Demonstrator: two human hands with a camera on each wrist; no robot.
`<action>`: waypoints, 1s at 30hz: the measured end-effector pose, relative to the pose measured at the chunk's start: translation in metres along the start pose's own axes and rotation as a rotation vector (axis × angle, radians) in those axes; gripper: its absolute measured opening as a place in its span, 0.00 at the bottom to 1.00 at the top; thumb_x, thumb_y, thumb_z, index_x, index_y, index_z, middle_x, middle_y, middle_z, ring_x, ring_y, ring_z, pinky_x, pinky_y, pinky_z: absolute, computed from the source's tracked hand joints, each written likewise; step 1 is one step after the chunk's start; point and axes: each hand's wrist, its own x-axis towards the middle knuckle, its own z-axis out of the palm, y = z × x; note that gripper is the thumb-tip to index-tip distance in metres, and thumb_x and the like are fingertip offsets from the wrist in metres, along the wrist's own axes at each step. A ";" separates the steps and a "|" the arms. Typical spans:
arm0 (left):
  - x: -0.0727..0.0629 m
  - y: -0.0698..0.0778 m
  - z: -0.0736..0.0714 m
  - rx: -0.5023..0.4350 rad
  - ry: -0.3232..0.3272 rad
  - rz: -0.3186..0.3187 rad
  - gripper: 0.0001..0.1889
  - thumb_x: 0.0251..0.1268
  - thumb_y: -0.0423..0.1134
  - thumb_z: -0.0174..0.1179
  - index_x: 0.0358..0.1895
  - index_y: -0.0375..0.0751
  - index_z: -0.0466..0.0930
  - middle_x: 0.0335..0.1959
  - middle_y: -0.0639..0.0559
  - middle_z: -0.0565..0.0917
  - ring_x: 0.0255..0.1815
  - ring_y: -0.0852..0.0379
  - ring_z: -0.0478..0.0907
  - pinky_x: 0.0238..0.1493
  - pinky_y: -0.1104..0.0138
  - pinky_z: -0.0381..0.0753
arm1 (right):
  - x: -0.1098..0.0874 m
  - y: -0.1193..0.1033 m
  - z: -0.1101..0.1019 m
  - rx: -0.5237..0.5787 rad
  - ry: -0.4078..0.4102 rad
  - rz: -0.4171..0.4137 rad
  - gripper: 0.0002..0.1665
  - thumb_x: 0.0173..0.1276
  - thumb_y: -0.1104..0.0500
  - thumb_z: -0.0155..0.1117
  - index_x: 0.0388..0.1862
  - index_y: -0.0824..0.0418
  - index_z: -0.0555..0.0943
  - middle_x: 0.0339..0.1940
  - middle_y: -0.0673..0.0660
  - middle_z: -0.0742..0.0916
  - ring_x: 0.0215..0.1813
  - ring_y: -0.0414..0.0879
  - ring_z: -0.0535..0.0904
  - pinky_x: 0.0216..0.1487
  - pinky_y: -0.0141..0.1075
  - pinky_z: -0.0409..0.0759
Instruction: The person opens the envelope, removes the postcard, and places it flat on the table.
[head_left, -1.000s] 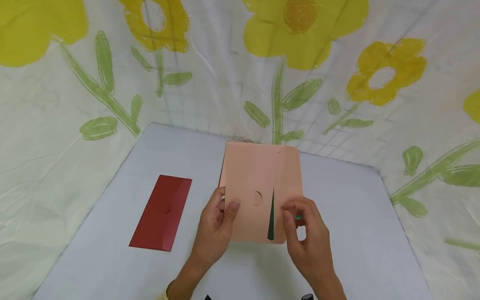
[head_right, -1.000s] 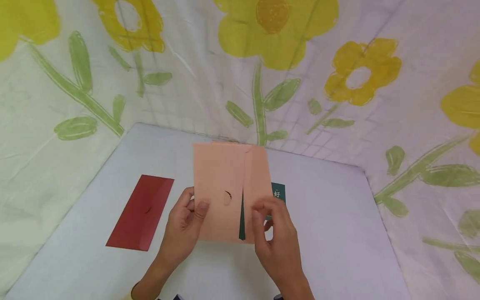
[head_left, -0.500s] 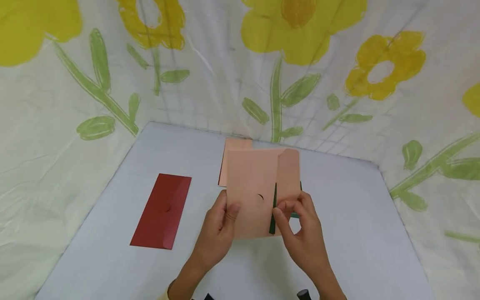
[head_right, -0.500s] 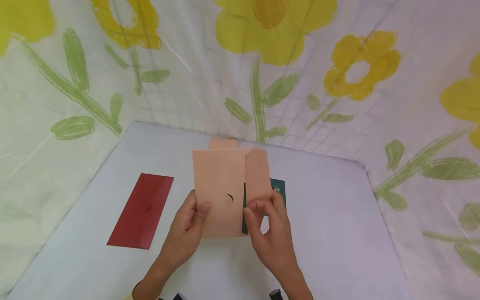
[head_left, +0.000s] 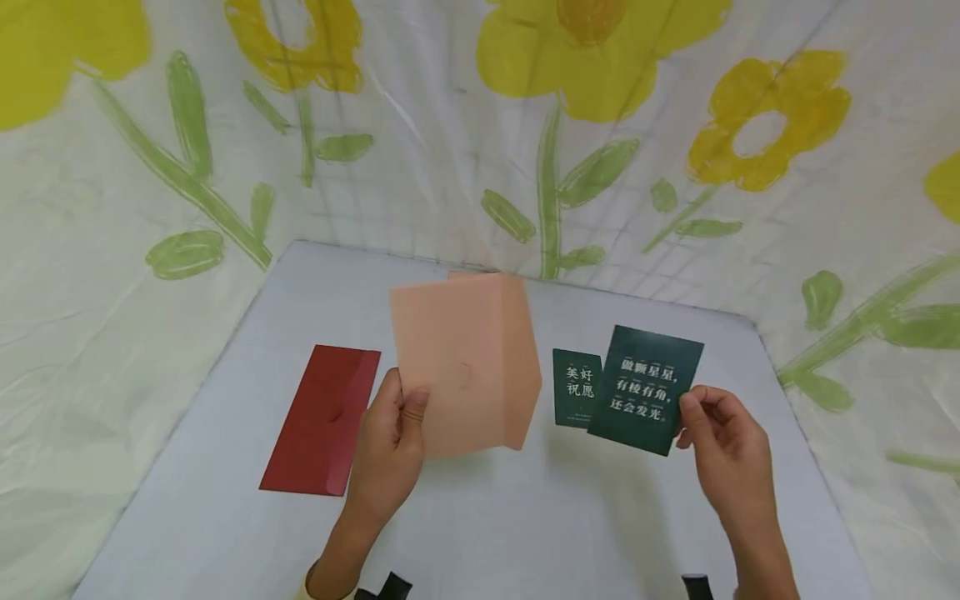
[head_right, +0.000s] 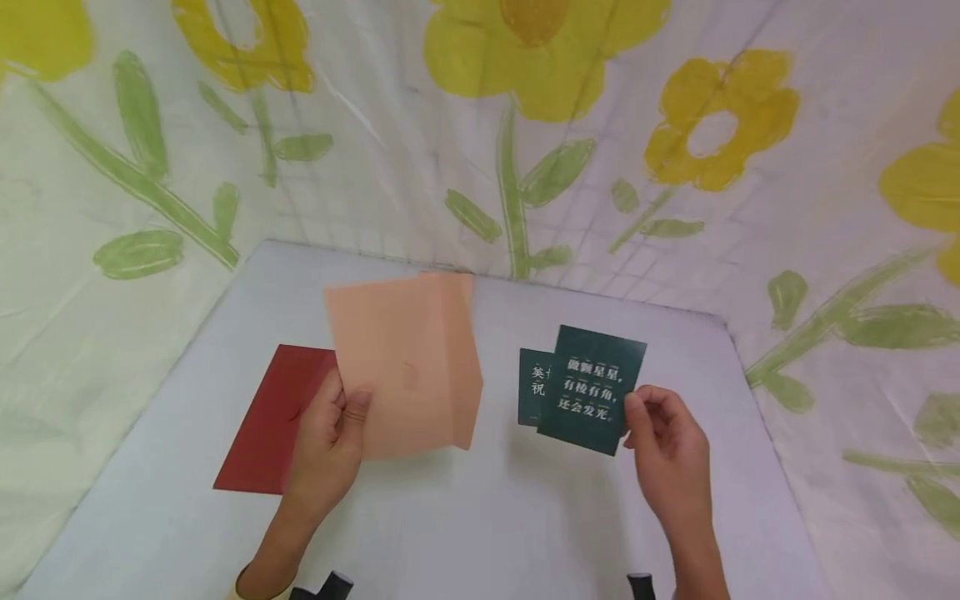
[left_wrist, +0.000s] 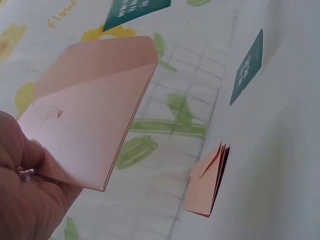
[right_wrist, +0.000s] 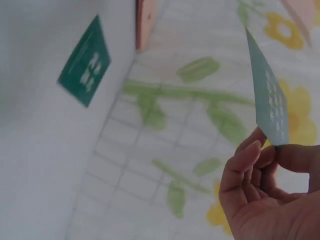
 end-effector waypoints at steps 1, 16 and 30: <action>0.000 -0.001 -0.002 -0.009 0.001 -0.001 0.07 0.85 0.38 0.53 0.56 0.40 0.75 0.39 0.53 0.85 0.34 0.53 0.81 0.29 0.66 0.78 | 0.008 0.009 -0.005 -0.028 -0.005 0.024 0.19 0.85 0.49 0.56 0.58 0.63 0.78 0.40 0.56 0.85 0.37 0.46 0.82 0.37 0.27 0.82; -0.005 -0.007 -0.011 -0.008 -0.029 -0.059 0.08 0.86 0.40 0.52 0.56 0.43 0.75 0.36 0.53 0.85 0.29 0.56 0.74 0.25 0.67 0.72 | 0.102 0.113 -0.012 -0.291 -0.402 0.275 0.37 0.87 0.41 0.49 0.67 0.76 0.75 0.60 0.72 0.81 0.49 0.57 0.76 0.40 0.42 0.79; -0.006 -0.012 -0.016 -0.003 -0.029 -0.064 0.08 0.86 0.39 0.52 0.57 0.42 0.75 0.43 0.54 0.89 0.31 0.55 0.78 0.22 0.67 0.70 | 0.118 0.124 0.003 -0.499 -0.389 0.181 0.29 0.84 0.50 0.55 0.57 0.79 0.80 0.52 0.74 0.85 0.48 0.60 0.79 0.41 0.46 0.79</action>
